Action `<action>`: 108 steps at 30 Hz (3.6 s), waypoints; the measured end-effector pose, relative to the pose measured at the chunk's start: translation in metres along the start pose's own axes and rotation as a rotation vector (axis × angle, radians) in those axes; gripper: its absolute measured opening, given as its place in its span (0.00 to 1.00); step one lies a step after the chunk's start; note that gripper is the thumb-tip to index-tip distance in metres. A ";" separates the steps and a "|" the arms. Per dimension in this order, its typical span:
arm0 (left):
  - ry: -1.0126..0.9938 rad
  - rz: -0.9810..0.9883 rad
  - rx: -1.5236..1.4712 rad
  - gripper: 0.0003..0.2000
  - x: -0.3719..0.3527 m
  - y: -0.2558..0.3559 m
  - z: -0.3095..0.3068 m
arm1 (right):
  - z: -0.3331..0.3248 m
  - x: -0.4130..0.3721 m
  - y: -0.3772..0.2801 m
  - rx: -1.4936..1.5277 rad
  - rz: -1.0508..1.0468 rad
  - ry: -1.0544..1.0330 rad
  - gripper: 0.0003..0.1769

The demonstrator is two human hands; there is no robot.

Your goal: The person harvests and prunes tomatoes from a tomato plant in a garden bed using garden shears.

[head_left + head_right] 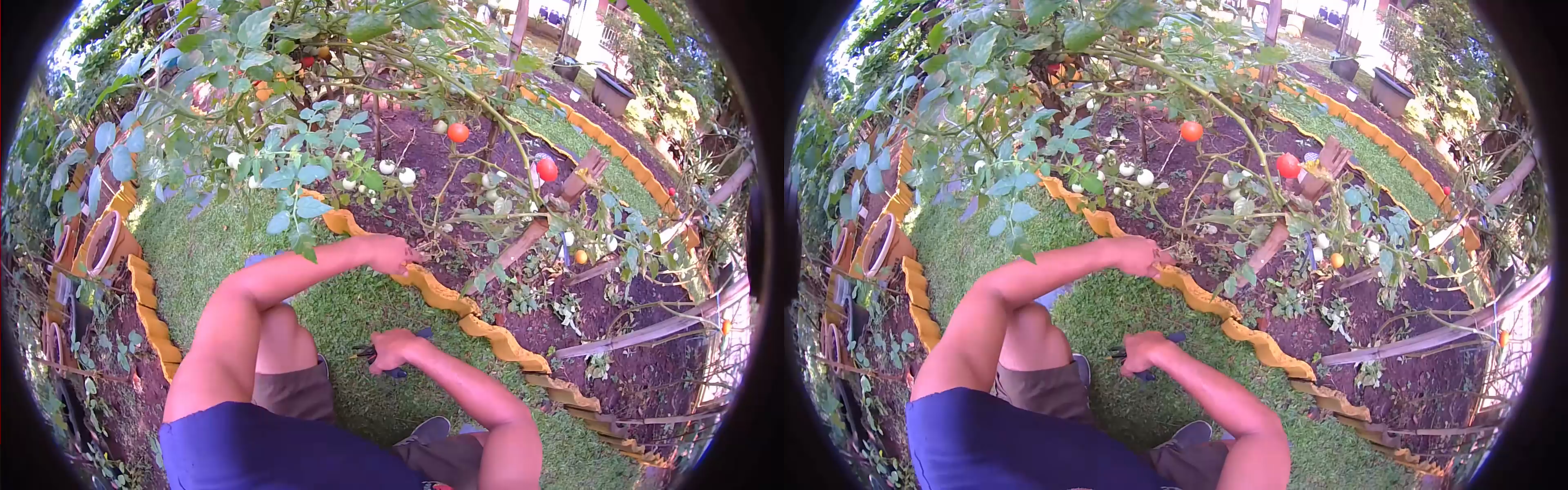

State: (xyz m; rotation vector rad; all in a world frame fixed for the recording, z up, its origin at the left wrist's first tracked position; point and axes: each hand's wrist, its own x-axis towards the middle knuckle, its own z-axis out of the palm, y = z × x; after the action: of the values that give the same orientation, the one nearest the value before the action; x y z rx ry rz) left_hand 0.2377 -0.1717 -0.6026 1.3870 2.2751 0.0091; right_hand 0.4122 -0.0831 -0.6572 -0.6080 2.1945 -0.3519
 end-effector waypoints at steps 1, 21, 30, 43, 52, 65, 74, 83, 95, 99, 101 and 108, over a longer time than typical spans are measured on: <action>0.023 0.035 -0.126 0.25 -0.015 0.006 -0.006 | 0.002 0.002 0.002 0.004 0.004 0.013 0.35; 1.117 0.088 -1.226 0.15 -0.004 -0.125 -0.050 | -0.007 0.017 0.003 0.054 0.072 0.028 0.29; 1.510 -0.001 -1.238 0.24 0.057 -0.138 -0.149 | -0.003 0.029 -0.010 0.051 -0.012 0.063 0.35; 1.564 -0.151 -1.077 0.08 0.054 -0.145 -0.162 | -0.004 0.015 0.020 0.100 0.051 0.053 0.31; 1.614 -0.165 -0.941 0.09 0.052 -0.183 -0.165 | -0.010 0.035 0.022 0.758 0.160 0.663 0.41; 1.727 -0.033 -0.554 0.10 0.041 -0.172 -0.155 | -0.201 0.133 0.001 1.352 -0.335 1.554 0.30; 1.714 -0.230 -0.929 0.12 0.045 -0.184 -0.168 | -0.301 0.099 -0.003 0.919 0.037 1.634 0.34; 1.608 -0.278 -0.959 0.10 0.031 -0.178 -0.171 | -0.335 0.110 0.018 0.670 0.066 1.772 0.21; 1.556 -0.167 -1.113 0.08 0.044 -0.194 -0.141 | -0.328 0.067 -0.008 0.921 -0.023 1.580 0.29; 1.534 -0.377 -0.824 0.05 0.008 -0.161 -0.102 | -0.293 0.084 -0.010 0.848 0.065 1.648 0.32; 1.484 -0.220 -1.151 0.06 -0.002 -0.151 -0.083 | -0.271 0.096 -0.008 0.891 0.000 1.620 0.33; 1.462 0.042 -1.529 0.13 -0.008 -0.200 -0.062 | -0.185 0.163 0.016 1.258 -0.211 1.461 0.35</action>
State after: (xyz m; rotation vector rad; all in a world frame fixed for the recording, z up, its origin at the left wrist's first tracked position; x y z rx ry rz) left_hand 0.0485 -0.2619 -0.5933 0.3657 1.7653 2.7307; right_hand 0.1739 -0.1479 -0.6516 0.3233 2.3348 -2.6310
